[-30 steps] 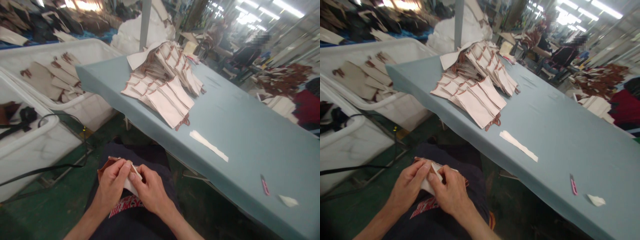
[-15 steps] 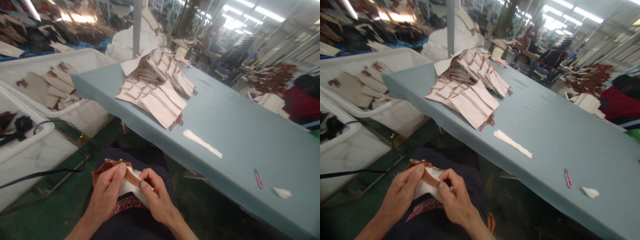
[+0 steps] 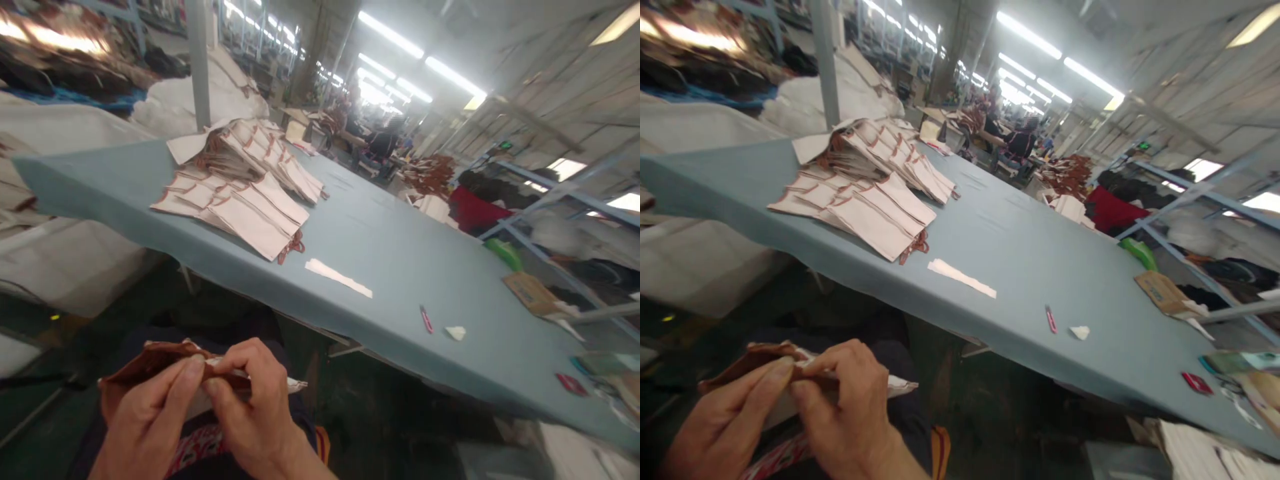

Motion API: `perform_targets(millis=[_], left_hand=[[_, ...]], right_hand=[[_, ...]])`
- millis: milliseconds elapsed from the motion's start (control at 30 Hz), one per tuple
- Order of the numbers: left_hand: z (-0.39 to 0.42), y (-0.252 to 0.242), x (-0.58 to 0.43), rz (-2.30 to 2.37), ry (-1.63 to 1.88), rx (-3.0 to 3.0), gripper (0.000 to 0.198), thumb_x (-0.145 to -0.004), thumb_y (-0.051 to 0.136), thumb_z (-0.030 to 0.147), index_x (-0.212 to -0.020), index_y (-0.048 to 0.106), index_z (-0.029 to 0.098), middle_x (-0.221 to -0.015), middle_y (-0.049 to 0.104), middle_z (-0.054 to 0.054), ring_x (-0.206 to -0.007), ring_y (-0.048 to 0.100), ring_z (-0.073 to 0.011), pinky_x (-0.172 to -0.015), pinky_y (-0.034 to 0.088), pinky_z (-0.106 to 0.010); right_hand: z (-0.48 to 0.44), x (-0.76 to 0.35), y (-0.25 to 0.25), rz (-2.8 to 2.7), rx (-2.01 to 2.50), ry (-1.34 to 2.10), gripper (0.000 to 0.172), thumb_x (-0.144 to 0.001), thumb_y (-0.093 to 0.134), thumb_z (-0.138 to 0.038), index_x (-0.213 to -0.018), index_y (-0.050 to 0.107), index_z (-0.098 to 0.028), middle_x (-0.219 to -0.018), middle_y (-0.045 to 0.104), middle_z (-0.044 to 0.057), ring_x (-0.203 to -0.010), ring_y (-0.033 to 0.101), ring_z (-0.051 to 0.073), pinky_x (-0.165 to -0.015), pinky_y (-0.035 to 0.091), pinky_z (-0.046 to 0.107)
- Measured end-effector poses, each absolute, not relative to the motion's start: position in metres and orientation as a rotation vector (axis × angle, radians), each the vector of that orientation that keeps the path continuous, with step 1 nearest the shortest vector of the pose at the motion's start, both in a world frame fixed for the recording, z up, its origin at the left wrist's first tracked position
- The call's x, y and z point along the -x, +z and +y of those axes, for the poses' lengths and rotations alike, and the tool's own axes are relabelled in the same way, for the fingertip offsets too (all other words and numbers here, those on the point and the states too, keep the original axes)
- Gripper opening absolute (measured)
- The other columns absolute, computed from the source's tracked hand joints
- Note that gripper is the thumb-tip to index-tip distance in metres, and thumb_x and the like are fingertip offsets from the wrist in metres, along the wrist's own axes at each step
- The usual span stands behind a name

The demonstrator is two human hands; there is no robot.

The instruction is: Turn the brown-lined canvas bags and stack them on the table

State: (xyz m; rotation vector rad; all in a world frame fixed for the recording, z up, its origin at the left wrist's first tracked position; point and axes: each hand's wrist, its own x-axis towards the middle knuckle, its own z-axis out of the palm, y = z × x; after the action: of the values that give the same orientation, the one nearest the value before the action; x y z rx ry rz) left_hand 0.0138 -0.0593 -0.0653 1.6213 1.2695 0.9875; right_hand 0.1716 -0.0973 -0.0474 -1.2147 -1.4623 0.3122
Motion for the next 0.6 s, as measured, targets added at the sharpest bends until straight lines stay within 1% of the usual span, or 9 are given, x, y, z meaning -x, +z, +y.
perform_targets(millis=[133,300,433,500,600], left_hand=[[-0.073,-0.062,-0.015,1.244,0.959,-1.717,0.047,-0.108,0.059,0.061,-0.091,0.085,0.025,-0.094,0.088,-0.004,-0.089,0.084,-0.0266,-0.08,0.067,-0.024],[-0.08,-0.055,-0.017,1.195,0.924,-1.836,0.049,-0.111,0.055,0.055,-0.085,0.083,0.025,-0.084,0.087,-0.003,-0.077,0.084,-0.024,-0.071,0.067,-0.022],[-0.08,-0.053,-0.022,1.21,0.968,-1.842,0.05,-0.11,0.055,0.055,-0.078,0.079,0.025,-0.08,0.086,-0.002,-0.073,0.084,-0.023,-0.067,0.067,-0.02],[-0.079,-0.058,-0.02,1.215,0.931,-1.831,0.049,-0.109,0.056,0.057,-0.08,0.08,0.025,-0.082,0.086,-0.002,-0.074,0.084,-0.0228,-0.067,0.067,-0.02],[-0.078,-0.073,-0.013,1.221,0.8,-1.804,0.046,-0.108,0.06,0.06,-0.088,0.082,0.026,-0.091,0.089,-0.003,-0.084,0.087,-0.0241,-0.074,0.069,-0.02]], right_hand=[[-0.117,-0.172,-0.05,-1.414,1.251,0.285,0.009,-0.102,0.077,-0.021,-0.108,0.073,-0.026,-0.095,0.079,0.0,-0.084,0.075,0.015,-0.074,0.054,0.026],[-0.131,-0.171,-0.056,-1.438,1.274,0.31,0.012,-0.102,0.076,-0.018,-0.111,0.073,-0.026,-0.098,0.081,0.0,-0.086,0.077,0.016,-0.076,0.056,0.026],[-0.129,-0.175,-0.061,-1.51,1.303,0.287,0.013,-0.102,0.076,-0.017,-0.112,0.073,-0.025,-0.099,0.083,0.001,-0.087,0.079,0.018,-0.076,0.057,0.027],[-0.127,-0.176,-0.067,-1.54,1.313,0.252,0.012,-0.103,0.075,-0.018,-0.113,0.073,-0.025,-0.1,0.083,0.002,-0.089,0.079,0.019,-0.077,0.057,0.028],[-0.123,-0.177,-0.079,-1.552,1.314,0.236,0.012,-0.105,0.072,-0.019,-0.115,0.071,-0.025,-0.101,0.082,0.002,-0.09,0.08,0.019,-0.079,0.058,0.028]])
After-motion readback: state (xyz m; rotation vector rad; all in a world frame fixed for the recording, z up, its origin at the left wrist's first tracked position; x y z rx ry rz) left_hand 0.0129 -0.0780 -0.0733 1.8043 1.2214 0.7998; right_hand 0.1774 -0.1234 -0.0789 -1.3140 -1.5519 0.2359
